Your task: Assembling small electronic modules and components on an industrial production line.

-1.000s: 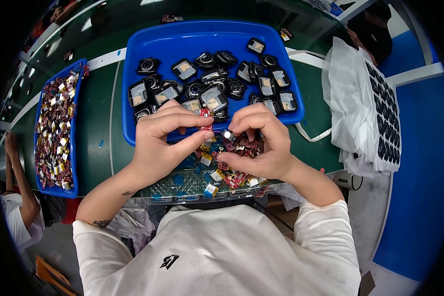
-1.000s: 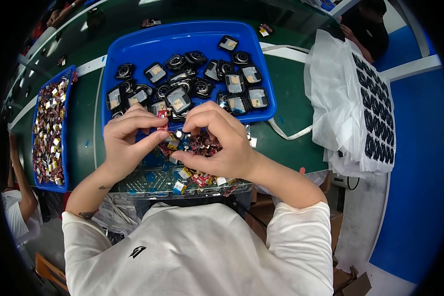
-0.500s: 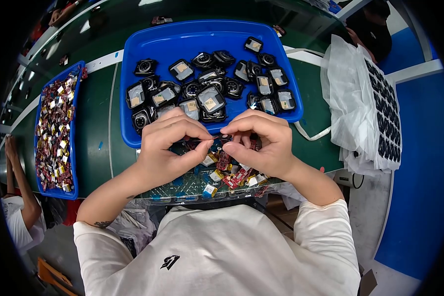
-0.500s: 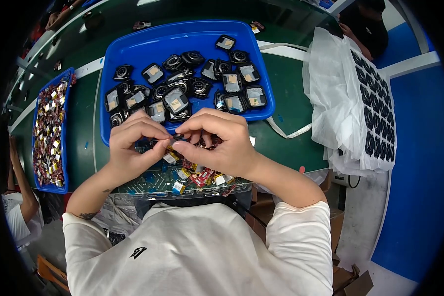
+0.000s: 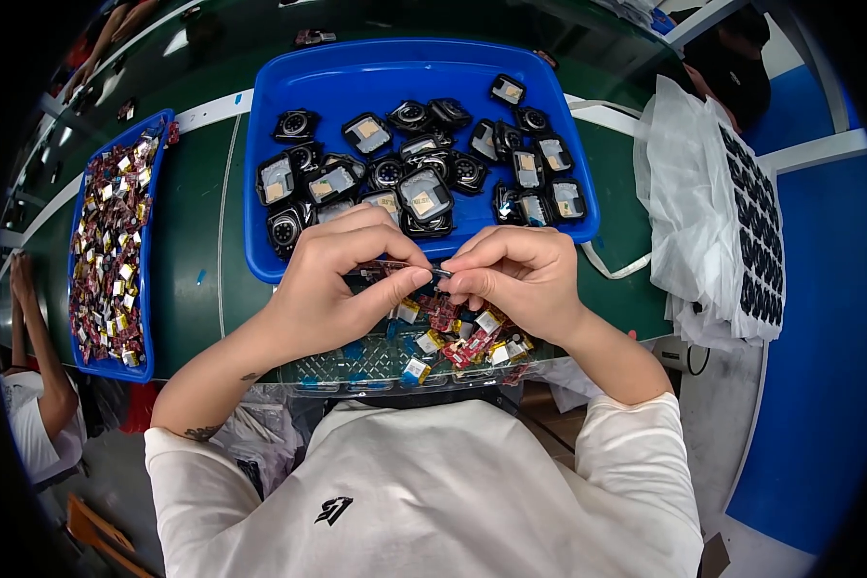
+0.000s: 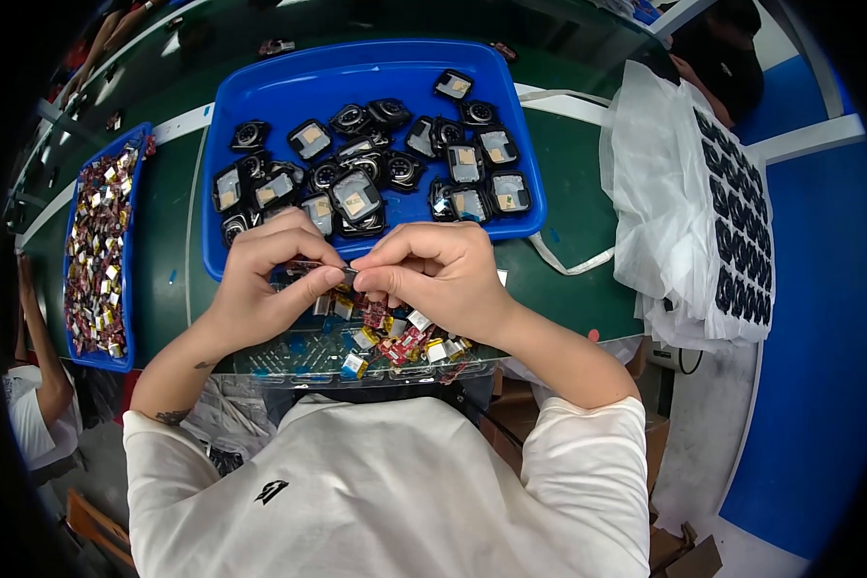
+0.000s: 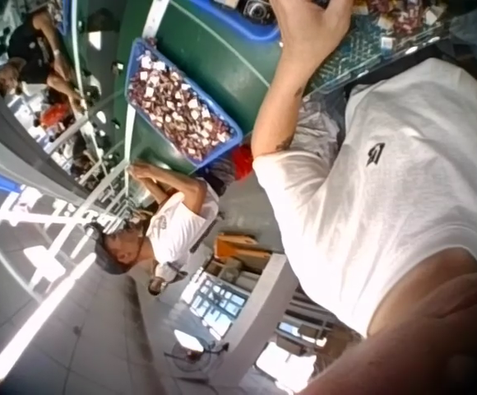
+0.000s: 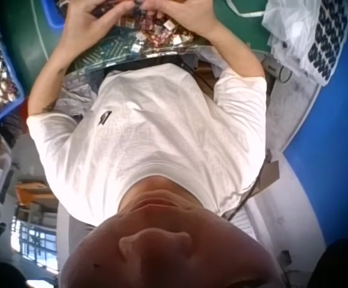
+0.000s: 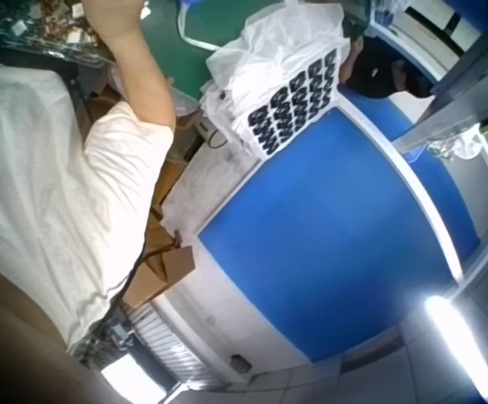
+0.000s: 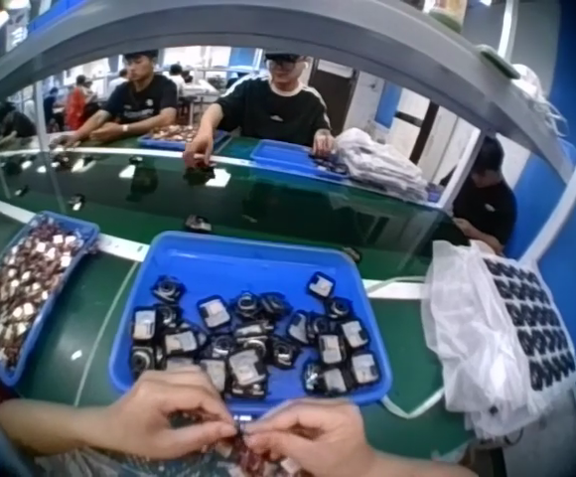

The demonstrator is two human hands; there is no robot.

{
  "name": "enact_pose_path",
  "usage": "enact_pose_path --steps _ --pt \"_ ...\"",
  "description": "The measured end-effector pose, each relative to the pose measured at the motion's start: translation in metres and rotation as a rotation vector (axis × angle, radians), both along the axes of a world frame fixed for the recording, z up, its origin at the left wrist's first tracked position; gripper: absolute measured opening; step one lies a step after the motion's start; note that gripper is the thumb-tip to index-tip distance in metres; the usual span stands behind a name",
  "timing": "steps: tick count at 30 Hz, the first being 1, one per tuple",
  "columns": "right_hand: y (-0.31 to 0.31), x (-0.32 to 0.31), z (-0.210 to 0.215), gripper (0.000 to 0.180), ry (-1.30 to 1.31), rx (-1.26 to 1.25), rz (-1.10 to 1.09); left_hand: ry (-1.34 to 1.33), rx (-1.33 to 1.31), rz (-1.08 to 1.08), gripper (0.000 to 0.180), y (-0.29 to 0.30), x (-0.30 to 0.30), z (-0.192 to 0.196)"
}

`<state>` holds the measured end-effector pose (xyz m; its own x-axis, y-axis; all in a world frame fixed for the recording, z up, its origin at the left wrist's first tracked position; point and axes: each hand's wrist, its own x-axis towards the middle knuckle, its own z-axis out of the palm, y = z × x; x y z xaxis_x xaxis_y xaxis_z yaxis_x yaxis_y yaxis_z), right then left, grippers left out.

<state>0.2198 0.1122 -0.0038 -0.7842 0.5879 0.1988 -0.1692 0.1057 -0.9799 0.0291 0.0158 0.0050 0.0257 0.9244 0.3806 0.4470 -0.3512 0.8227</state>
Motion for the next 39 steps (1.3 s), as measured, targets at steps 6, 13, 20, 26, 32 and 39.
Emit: enact_pose_path --steps 6,13,20,26,32,39 --pt "0.003 0.001 0.0 0.007 0.013 -0.185 0.122 -0.024 -0.005 -0.036 0.008 0.0 0.002 0.001" --pt "0.005 0.001 0.007 0.011 -0.063 -0.246 0.129 -0.044 -0.031 -0.088 0.007 0.001 0.0 0.002" --pt "0.013 -0.003 0.012 0.019 0.094 0.575 0.025 -0.513 0.009 0.06 0.008 -0.001 -0.005 -0.007" --pt "0.019 -0.006 0.007 0.016 -0.071 1.044 -0.235 -0.586 -0.024 0.055 0.007 0.001 -0.007 -0.008" --pt "0.013 -0.013 0.008 0.023 -0.38 1.192 -0.305 -0.552 -0.06 0.077 0.007 -0.001 -0.008 -0.008" --pt "0.011 -0.009 0.005 0.015 -0.116 0.812 -0.387 -0.421 -0.048 0.082 0.004 -0.002 -0.005 -0.008"
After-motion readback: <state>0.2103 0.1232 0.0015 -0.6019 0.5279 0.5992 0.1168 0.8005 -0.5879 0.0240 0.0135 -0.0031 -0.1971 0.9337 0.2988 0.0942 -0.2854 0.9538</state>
